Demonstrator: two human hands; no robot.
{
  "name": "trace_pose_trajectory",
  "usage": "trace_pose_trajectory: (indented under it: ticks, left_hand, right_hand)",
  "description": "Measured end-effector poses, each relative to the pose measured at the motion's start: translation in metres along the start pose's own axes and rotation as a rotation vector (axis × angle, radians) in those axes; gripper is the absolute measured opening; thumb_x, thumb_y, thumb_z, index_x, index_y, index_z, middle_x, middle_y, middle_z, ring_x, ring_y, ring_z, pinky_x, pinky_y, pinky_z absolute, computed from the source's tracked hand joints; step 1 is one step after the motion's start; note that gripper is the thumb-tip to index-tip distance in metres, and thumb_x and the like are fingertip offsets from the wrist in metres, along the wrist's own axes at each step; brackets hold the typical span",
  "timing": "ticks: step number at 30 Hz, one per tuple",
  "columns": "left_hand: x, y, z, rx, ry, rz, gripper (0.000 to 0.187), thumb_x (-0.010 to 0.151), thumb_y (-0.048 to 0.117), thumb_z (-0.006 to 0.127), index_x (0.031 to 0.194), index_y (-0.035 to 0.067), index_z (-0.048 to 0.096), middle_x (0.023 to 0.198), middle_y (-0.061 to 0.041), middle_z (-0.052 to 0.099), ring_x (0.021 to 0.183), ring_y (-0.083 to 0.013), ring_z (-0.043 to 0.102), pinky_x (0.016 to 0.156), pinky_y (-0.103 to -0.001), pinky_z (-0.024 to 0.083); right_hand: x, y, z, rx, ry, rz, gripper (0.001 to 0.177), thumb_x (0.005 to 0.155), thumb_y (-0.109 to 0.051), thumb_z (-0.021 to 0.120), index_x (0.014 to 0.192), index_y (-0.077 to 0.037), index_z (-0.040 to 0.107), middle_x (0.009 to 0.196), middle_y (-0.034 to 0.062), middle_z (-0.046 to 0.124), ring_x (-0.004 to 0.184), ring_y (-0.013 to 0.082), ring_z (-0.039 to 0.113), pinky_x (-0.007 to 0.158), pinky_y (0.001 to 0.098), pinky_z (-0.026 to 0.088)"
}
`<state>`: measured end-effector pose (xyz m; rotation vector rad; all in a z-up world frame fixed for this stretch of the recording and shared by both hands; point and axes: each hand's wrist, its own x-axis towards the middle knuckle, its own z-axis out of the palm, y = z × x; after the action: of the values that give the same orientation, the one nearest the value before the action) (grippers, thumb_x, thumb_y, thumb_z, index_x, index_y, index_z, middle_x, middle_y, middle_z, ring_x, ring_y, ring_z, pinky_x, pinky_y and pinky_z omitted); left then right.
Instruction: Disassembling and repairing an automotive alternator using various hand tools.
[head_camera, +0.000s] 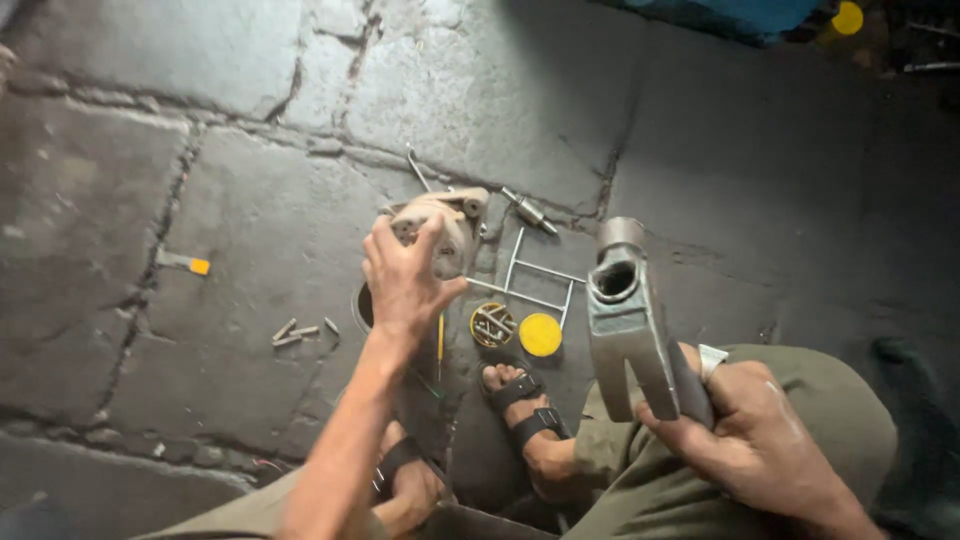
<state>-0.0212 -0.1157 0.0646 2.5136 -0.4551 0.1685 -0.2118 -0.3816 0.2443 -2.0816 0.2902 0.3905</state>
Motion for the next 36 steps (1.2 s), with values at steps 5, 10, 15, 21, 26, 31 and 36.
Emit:
trace_pose_trajectory:
  ticks: [5, 10, 15, 21, 26, 31, 36]
  left_hand:
    - [0.061, 0.007, -0.004, 0.133, -0.483, 0.055, 0.098, 0.054, 0.038, 0.098, 0.141, 0.031, 0.052, 0.131, -0.024, 0.044, 0.123, -0.0453, 0.044, 0.090, -0.063, 0.048]
    - [0.084, 0.037, -0.008, 0.321, -0.801, 0.246, 0.101, 0.053, 0.042, 0.097, 0.141, 0.034, 0.049, 0.129, -0.023, 0.044, 0.121, -0.0441, 0.045, 0.087, -0.062, 0.050]
    - [0.078, 0.071, -0.068, 0.367, -0.780, 0.335, 0.097, 0.054, 0.043, 0.093, 0.142, 0.038, 0.050, 0.123, -0.023, 0.047, 0.110, -0.0439, 0.052, 0.081, -0.057, 0.052]
    - [0.064, 0.075, -0.102, 0.432, -0.756, 0.225, 0.102, 0.052, 0.048, 0.094, 0.144, 0.043, 0.050, 0.117, -0.022, 0.051, 0.108, -0.0432, 0.054, 0.081, -0.057, 0.051]
    - [0.048, 0.050, -0.101, 0.517, -0.767, 0.162, 0.098, 0.053, 0.047, 0.094, 0.141, 0.042, 0.051, 0.120, -0.020, 0.051, 0.110, -0.0418, 0.054, 0.081, -0.057, 0.051]
    - [0.037, 0.034, -0.111, 0.578, -0.767, 0.143, 0.098, 0.051, 0.047, 0.095, 0.139, 0.043, 0.052, 0.121, -0.018, 0.052, 0.111, -0.0403, 0.055, 0.080, -0.057, 0.051]
    - [0.026, 0.020, -0.111, 0.576, -0.782, 0.142, 0.097, 0.053, 0.047, 0.096, 0.139, 0.043, 0.051, 0.120, -0.019, 0.052, 0.109, -0.0407, 0.056, 0.079, -0.057, 0.050]
  right_hand:
    - [0.006, -0.023, 0.009, 0.213, 0.006, 0.017, 0.016, 0.086, -0.019, 0.074, 0.088, -0.003, 0.073, 0.049, -0.0001, 0.064, 0.041, 0.0102, 0.057, 0.036, 0.0285, 0.046]
    - [0.009, -0.042, 0.007, 0.577, 0.023, -0.341, 0.022, 0.101, -0.015, 0.066, 0.108, 0.005, 0.070, 0.087, 0.0062, 0.076, 0.072, 0.0122, 0.069, 0.058, 0.0294, 0.057]
    - [0.010, -0.020, 0.006, 0.410, -0.015, 0.103, 0.024, 0.097, -0.024, 0.076, 0.097, -0.001, 0.070, 0.054, -0.0009, 0.060, 0.047, 0.0083, 0.056, 0.038, 0.0264, 0.048]
    - [0.007, -0.025, -0.001, 0.428, 0.016, 0.118, 0.020, 0.094, -0.025, 0.074, 0.100, -0.005, 0.075, 0.050, -0.0020, 0.058, 0.039, 0.0070, 0.057, 0.035, 0.0271, 0.047]
    - [0.004, -0.035, -0.006, 0.340, 0.049, 0.171, 0.021, 0.086, -0.024, 0.073, 0.081, -0.004, 0.068, 0.047, 0.0002, 0.056, 0.036, 0.0094, 0.053, 0.033, 0.0290, 0.042]
    - [0.006, -0.007, -0.004, 0.365, -0.035, 0.057, 0.014, 0.094, -0.022, 0.073, 0.094, -0.008, 0.072, 0.054, -0.0014, 0.064, 0.043, 0.0083, 0.057, 0.033, 0.0262, 0.047]
    - [-0.002, 0.014, -0.002, 0.179, 0.019, 0.096, 0.020, 0.093, -0.020, 0.081, 0.092, -0.004, 0.070, 0.060, 0.0032, 0.058, 0.044, 0.0114, 0.057, 0.039, 0.0295, 0.041]
